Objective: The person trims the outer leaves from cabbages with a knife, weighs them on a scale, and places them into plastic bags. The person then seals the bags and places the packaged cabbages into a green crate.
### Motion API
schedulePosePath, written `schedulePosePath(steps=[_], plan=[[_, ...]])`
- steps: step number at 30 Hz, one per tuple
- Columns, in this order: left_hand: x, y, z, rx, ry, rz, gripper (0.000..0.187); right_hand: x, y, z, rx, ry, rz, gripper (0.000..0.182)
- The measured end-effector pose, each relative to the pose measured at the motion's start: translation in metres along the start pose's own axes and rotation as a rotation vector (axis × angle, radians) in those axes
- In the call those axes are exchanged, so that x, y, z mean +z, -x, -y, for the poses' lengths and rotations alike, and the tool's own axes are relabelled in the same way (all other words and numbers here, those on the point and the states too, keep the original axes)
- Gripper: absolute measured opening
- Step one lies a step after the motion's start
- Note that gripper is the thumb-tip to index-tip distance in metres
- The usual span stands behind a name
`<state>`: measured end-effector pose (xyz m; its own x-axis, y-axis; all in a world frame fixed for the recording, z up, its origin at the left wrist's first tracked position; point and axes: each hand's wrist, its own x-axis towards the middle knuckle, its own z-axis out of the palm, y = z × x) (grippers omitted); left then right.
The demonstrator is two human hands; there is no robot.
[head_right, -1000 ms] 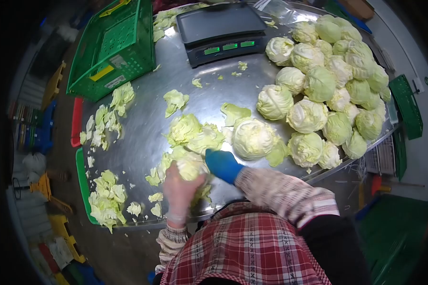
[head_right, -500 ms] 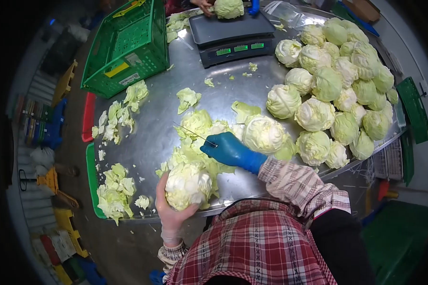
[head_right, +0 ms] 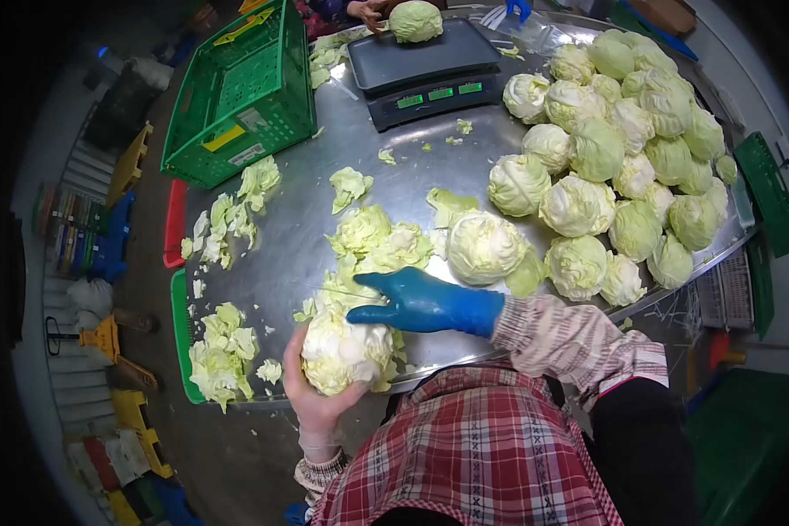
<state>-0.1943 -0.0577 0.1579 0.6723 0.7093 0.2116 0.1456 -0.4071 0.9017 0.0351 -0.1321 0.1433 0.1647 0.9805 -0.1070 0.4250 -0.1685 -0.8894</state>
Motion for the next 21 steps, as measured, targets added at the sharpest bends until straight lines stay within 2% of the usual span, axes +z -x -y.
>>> schedulePosePath(steps=[2,3,4,5,6,7,8,9,11,12,14,15,17,18,19,21], plan=[[0.003,0.000,-0.004,-0.175,0.245,-0.096,0.082,-0.003,-0.015,-0.011,0.127,-0.042,-0.126,0.067],[0.004,-0.001,0.001,-0.165,0.233,-0.102,0.082,-0.003,-0.023,-0.012,0.182,-0.064,-0.186,0.068],[0.008,-0.001,0.013,-0.265,0.616,-0.234,0.077,-0.013,-0.020,0.009,0.312,-0.089,-0.043,0.069],[0.013,-0.001,0.018,-0.362,1.006,-0.368,0.072,-0.007,-0.014,0.018,0.246,-0.233,-0.009,0.068],[0.016,-0.005,0.015,-0.361,1.121,-0.374,0.065,0.001,-0.007,0.032,0.233,-0.332,0.054,0.068],[0.019,-0.010,0.011,-0.355,1.109,-0.373,0.065,0.008,-0.002,0.043,0.215,-0.430,0.105,0.068],[0.022,-0.018,0.008,-0.365,1.223,-0.420,0.067,0.015,-0.001,0.047,0.178,-0.454,0.101,0.069],[0.024,-0.025,0.005,-0.372,1.339,-0.466,0.068,0.027,-0.001,0.044,0.067,-0.488,-0.014,0.065],[0.024,-0.033,-0.003,-0.314,1.339,-0.482,0.067,0.042,-0.004,0.020,0.053,-0.570,-0.129,0.064],[0.022,-0.033,-0.007,-0.345,1.314,-0.508,0.066,0.044,-0.002,0.026,0.039,-0.565,-0.126,0.064],[0.023,-0.037,-0.006,-0.370,1.225,-0.574,0.066,0.044,0.001,0.041,-0.017,-0.341,-0.296,0.058],[0.025,-0.037,-0.005,-0.365,1.226,-0.562,0.066,0.046,-0.003,0.047,-0.021,-0.340,-0.307,0.058],[0.029,-0.038,-0.007,-0.258,0.981,-0.570,0.066,0.050,-0.013,0.060,-0.117,0.010,-0.398,0.055],[0.025,-0.039,-0.009,-0.244,1.017,-0.532,0.065,0.051,-0.020,0.051,-0.278,-0.073,-0.505,0.041],[0.018,-0.043,-0.011,-0.233,1.017,-0.527,0.065,0.048,-0.021,0.046,-0.286,-0.072,-0.512,0.041],[0.004,-0.045,-0.013,-0.349,1.261,-0.635,0.063,0.035,-0.014,0.032,-0.136,-0.433,-0.398,0.029]])
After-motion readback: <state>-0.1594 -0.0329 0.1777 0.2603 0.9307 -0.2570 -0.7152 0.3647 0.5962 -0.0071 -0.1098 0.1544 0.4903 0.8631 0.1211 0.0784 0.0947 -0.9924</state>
